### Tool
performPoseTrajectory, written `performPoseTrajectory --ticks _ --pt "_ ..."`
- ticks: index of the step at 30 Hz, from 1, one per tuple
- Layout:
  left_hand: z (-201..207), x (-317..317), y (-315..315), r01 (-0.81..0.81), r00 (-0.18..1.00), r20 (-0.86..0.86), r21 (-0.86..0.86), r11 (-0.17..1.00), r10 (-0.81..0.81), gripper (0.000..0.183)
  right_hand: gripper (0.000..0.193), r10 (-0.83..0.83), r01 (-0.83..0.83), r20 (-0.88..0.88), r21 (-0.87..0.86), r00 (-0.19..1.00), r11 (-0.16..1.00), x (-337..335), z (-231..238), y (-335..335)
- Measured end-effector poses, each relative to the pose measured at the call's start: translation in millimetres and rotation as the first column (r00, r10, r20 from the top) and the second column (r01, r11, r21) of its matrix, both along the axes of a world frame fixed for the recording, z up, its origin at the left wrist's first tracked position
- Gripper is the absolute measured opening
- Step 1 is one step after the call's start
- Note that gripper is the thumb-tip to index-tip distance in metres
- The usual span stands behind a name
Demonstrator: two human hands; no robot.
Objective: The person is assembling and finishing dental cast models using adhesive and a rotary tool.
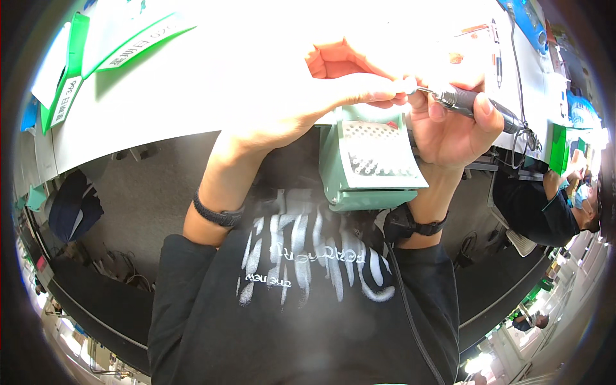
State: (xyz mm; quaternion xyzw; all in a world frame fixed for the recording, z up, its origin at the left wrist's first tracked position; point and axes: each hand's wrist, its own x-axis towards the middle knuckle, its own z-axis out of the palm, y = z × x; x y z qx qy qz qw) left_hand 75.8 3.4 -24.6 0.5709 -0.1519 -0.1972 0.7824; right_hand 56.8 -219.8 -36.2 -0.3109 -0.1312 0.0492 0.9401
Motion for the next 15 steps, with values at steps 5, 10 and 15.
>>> performPoseTrajectory --ticks 5,10,15 --pt "-1.5 1.9 -0.7 0.007 1.0 -0.013 -0.023 1.0 -0.007 0.016 0.025 0.014 -0.014 0.002 0.017 1.0 1.0 1.1 -2.3 -0.6" --pt "4.1 0.7 -1.1 0.01 0.997 -0.076 -0.016 1.0 -0.011 0.015 0.024 0.0 0.0 -0.005 0.017 1.0 1.0 -0.4 -2.4 -1.0" --pt "-2.3 1.9 -0.3 -0.001 1.0 -0.004 -0.01 1.0 0.001 0.015 0.024 0.015 -0.015 0.017 0.014 1.0 1.0 1.3 -2.6 -1.8"
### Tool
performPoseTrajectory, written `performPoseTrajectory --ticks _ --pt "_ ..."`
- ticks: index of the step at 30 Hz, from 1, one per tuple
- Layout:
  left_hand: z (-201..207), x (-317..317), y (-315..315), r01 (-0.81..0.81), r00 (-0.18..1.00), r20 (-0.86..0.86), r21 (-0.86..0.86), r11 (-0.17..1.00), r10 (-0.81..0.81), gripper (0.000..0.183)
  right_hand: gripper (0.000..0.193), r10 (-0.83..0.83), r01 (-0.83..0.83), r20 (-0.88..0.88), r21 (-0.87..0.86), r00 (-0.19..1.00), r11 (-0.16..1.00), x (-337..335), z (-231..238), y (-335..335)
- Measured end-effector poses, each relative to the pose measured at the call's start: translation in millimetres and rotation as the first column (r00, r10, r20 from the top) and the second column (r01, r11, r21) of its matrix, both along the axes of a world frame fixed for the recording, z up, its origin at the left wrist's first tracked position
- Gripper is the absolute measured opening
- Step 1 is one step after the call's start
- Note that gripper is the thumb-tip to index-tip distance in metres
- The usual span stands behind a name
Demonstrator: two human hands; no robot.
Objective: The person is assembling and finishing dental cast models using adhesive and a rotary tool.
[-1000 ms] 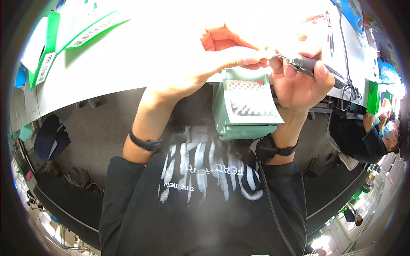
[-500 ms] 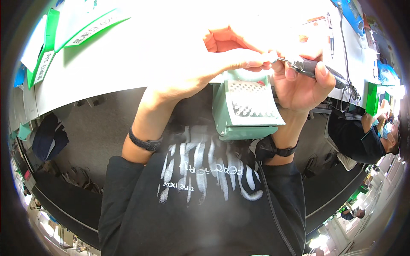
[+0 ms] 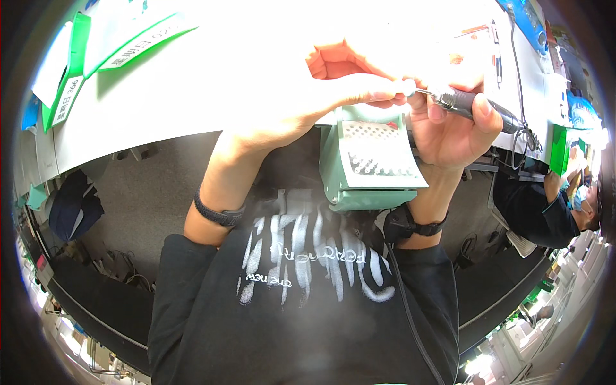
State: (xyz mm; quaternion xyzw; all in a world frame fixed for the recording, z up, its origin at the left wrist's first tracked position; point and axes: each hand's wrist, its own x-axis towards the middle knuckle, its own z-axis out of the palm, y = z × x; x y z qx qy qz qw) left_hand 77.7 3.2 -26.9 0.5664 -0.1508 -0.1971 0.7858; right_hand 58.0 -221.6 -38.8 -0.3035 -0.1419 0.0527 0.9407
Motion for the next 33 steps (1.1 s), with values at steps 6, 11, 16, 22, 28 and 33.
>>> performPoseTrajectory --ticks 6,11,16,22,28,33 --pt "1.3 -0.9 0.1 -0.014 1.0 -0.016 0.006 1.0 0.014 0.015 0.024 -0.026 0.026 -0.042 0.018 0.999 0.999 -1.5 3.6 4.5" --pt "0.2 -1.0 -0.1 -0.005 1.0 -0.015 0.003 1.0 0.005 0.015 0.024 0.035 -0.035 0.021 0.007 0.999 0.999 -0.1 -0.1 -1.7" --pt "3.6 -1.1 -0.7 0.014 0.998 -0.06 -0.055 0.998 -0.017 0.015 0.024 -0.023 0.026 -0.054 0.062 0.998 0.998 -3.9 2.6 3.6" --pt "3.1 -0.9 -0.3 0.014 1.0 -0.017 -0.049 0.999 -0.014 0.016 0.024 0.01 -0.01 -0.028 0.011 1.0 1.0 0.2 -0.8 -2.1" --pt "0.6 -0.7 -0.7 0.011 1.0 -0.023 0.007 1.0 -0.011 0.018 0.024 -0.031 0.03 -0.024 -0.015 0.999 0.999 -1.2 1.7 2.5" --pt "-0.2 -0.6 -2.0 -0.011 1.0 -0.029 -0.04 0.999 0.01 0.018 0.023 -0.028 0.028 -0.054 0.0 0.998 1.0 -1.2 -0.9 -1.8"
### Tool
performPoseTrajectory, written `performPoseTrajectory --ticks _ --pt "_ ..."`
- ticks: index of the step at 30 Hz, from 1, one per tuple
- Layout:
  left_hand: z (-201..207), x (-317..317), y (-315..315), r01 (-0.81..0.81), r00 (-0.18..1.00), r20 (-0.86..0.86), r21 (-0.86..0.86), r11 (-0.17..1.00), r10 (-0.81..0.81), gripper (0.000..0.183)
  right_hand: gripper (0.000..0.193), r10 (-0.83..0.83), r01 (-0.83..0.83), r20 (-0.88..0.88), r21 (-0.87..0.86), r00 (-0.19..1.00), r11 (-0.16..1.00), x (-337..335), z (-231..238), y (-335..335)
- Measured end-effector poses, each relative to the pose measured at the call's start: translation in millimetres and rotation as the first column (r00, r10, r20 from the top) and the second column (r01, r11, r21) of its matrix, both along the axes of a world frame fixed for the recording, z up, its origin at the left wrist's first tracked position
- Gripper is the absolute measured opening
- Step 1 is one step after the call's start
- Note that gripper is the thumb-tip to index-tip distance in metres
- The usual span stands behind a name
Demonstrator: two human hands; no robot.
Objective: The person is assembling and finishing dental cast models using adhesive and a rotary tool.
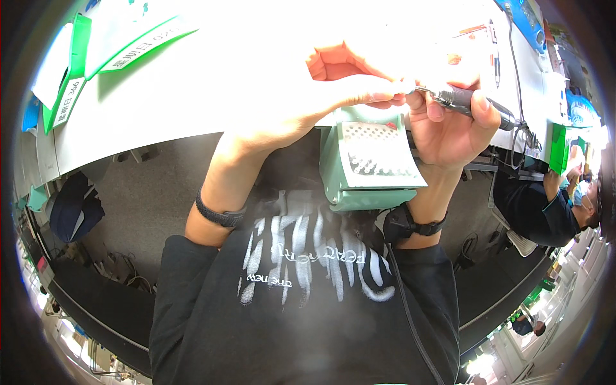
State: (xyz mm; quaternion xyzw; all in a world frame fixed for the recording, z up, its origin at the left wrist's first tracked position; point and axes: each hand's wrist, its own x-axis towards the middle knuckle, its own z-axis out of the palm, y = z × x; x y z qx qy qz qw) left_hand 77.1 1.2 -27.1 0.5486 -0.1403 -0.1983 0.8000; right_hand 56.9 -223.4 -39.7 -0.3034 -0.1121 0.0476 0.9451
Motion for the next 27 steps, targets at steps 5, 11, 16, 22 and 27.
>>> performPoseTrajectory --ticks 5,11,16,22,27 --pt "3.8 0.2 1.4 0.011 1.0 -0.017 0.037 0.999 -0.01 0.017 0.022 -0.002 0.002 -0.004 0.005 1.0 1.0 -0.4 4.2 5.1" --pt "0.5 0.3 2.2 0.013 1.0 0.004 0.04 0.999 -0.013 0.017 0.02 -0.007 0.006 -0.046 -0.007 0.999 1.0 -0.4 -0.3 -2.9" --pt "-3.3 -0.3 1.7 0.006 1.0 0.02 -0.006 1.0 -0.006 0.019 0.021 -0.012 0.011 -0.003 -0.032 1.0 0.999 -1.8 0.5 -0.7" --pt "0.8 -0.4 1.6 0.007 1.0 0.011 0.03 1.0 -0.007 0.018 0.023 0.034 -0.034 0.01 -0.027 0.999 0.999 0.4 5.0 3.0" --pt "3.4 -0.4 0.7 0.003 1.0 0.002 0.03 1.0 -0.003 0.018 0.025 0.017 -0.017 -0.001 -0.025 1.0 1.0 -0.5 4.9 3.8"
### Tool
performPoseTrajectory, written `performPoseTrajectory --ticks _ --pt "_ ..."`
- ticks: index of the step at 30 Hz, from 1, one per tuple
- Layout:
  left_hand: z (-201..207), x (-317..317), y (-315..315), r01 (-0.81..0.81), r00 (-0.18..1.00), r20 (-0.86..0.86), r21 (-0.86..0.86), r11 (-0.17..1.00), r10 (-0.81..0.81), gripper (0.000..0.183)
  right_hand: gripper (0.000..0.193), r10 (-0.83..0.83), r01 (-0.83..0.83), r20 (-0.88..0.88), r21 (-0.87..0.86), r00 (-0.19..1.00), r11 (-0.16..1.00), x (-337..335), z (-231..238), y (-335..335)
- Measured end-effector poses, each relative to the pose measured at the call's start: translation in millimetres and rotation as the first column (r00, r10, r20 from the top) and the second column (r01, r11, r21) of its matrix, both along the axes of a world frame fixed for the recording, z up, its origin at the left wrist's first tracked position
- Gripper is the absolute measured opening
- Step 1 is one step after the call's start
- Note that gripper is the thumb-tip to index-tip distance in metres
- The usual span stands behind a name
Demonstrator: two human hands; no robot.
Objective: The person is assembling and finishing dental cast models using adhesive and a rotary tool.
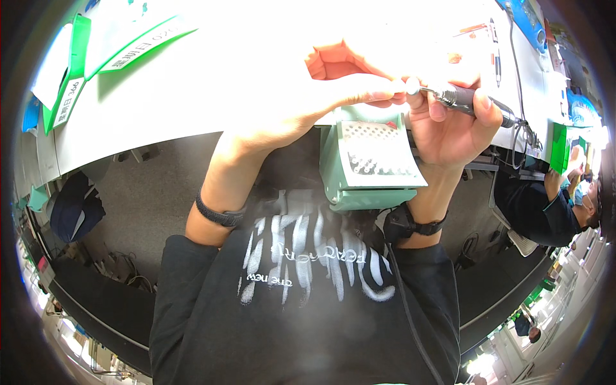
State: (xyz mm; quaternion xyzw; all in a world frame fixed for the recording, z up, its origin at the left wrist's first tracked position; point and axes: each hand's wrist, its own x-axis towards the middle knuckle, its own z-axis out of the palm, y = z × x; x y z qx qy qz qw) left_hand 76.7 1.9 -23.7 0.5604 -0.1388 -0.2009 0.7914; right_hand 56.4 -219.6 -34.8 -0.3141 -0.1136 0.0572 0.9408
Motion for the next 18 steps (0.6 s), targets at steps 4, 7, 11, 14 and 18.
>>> performPoseTrajectory --ticks 4,7,11,14,18 --pt "-1.6 0.4 -1.3 0.005 1.0 -0.003 -0.023 1.0 -0.005 0.019 0.027 0.01 -0.01 0.012 -0.01 1.0 1.0 0.5 0.3 0.2" --pt "0.0 0.0 -0.9 0.002 1.0 0.0 -0.015 1.0 -0.002 0.02 0.028 0.031 -0.031 0.037 -0.015 0.999 0.999 1.4 -1.5 -1.7" --pt "-1.0 0.5 -0.3 0.009 1.0 -0.002 0.01 1.0 -0.009 0.02 0.03 0.046 -0.046 0.044 0.004 0.998 0.999 1.5 -1.4 -1.8" --pt "-3.2 0.7 0.5 0.013 1.0 0.014 -0.001 1.0 -0.013 0.02 0.031 0.033 -0.034 0.016 0.017 0.999 0.999 -0.1 -1.0 -1.7" --pt "-3.6 2.0 1.2 0.029 0.999 0.04 -0.002 1.0 -0.029 0.02 0.031 0.022 -0.023 0.009 0.037 1.0 0.999 -0.3 -1.7 -1.4"
